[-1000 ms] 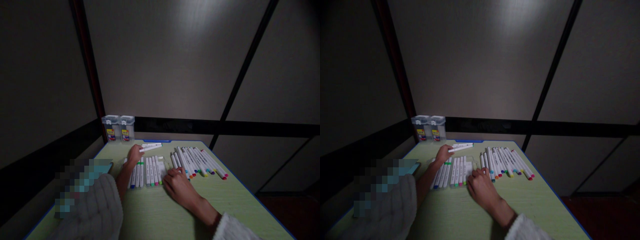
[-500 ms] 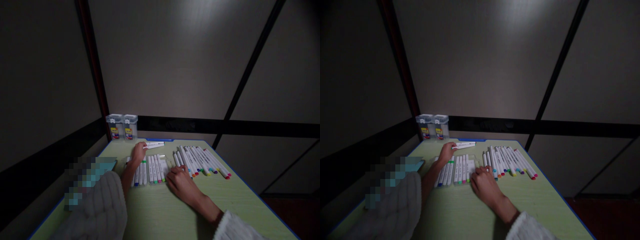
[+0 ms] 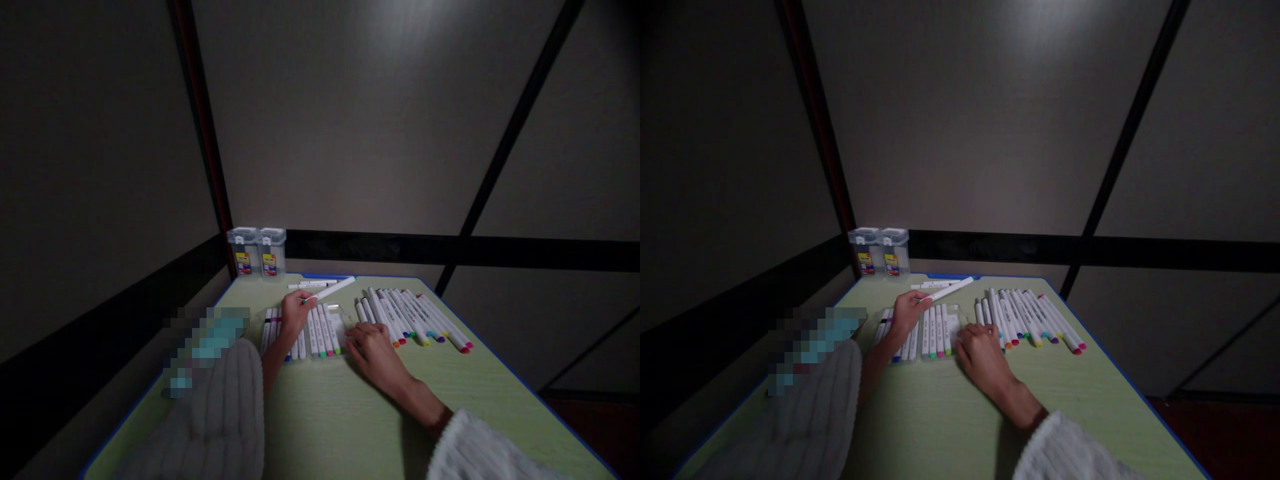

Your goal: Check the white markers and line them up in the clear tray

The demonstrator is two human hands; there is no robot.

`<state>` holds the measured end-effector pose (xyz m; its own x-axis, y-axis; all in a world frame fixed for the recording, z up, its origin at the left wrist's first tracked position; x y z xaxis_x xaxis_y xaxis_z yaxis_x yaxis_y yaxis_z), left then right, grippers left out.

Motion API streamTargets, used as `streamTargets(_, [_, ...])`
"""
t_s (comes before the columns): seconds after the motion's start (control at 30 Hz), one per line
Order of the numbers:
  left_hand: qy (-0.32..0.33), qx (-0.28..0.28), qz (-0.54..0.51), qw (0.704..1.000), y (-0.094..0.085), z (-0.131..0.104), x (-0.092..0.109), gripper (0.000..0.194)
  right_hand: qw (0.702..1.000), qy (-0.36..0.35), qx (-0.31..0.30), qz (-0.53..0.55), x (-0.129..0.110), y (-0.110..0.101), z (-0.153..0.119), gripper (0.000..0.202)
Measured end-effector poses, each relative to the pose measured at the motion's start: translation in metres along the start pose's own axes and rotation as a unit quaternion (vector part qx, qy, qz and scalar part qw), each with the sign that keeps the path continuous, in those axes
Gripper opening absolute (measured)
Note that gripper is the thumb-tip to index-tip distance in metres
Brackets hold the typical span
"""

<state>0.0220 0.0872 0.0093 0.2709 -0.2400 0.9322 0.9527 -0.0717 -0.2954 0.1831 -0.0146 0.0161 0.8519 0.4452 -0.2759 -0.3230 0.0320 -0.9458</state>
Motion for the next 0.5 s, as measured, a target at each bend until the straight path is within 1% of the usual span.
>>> streamTargets(0.07, [-0.007,-0.014,-0.058,0.998,0.006,-0.008,0.000,0.004,0.993,0.022,0.050,0.107,0.010,-0.001,0.002,0.022])
streamTargets(0.1, [-0.009,-0.019,-0.085,0.996,0.008,-0.012,0.001,0.005,0.981,0.038,0.073,0.174,0.015,-0.001,0.003,0.023])
streamTargets(0.13, [-0.010,-0.024,-0.110,0.994,0.010,-0.017,0.002,0.007,0.962,0.054,0.096,0.248,0.022,0.000,0.004,0.024])
streamTargets(0.17, [-0.012,-0.028,-0.132,0.991,0.011,-0.021,0.004,0.008,0.935,0.069,0.121,0.326,0.028,0.000,0.005,0.026])
streamTargets(0.27, [-0.016,-0.045,-0.181,0.982,0.013,-0.033,0.010,0.015,0.826,0.103,0.183,0.523,0.042,0.003,0.006,0.032])
streamTargets(0.3, [-0.018,-0.050,-0.194,0.980,0.012,-0.035,0.011,0.016,0.794,0.107,0.195,0.565,0.044,0.003,0.006,0.035])
streamTargets(0.33, [-0.018,-0.054,-0.205,0.977,0.012,-0.038,0.013,0.017,0.768,0.107,0.203,0.597,0.046,0.003,0.007,0.038])
streamTargets(0.37, [-0.019,-0.057,-0.214,0.975,0.012,-0.039,0.013,0.018,0.749,0.103,0.208,0.621,0.046,0.002,0.007,0.039])
streamTargets(0.5, [-0.024,-0.058,-0.244,0.968,0.010,-0.041,0.015,0.018,0.702,0.080,0.217,0.673,0.046,-0.001,0.007,0.034])
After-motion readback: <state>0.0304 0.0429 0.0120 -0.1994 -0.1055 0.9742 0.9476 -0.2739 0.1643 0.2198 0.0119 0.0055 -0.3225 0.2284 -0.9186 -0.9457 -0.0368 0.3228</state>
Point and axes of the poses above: each hand's wrist, its own z-axis towards the middle knuckle, its own y-axis out of the palm, x = y × z, the point moved 4 cm from there along z, towards the middle knuckle, and after that the axes turned 15 degrees about -x, right-handed, at the moved point
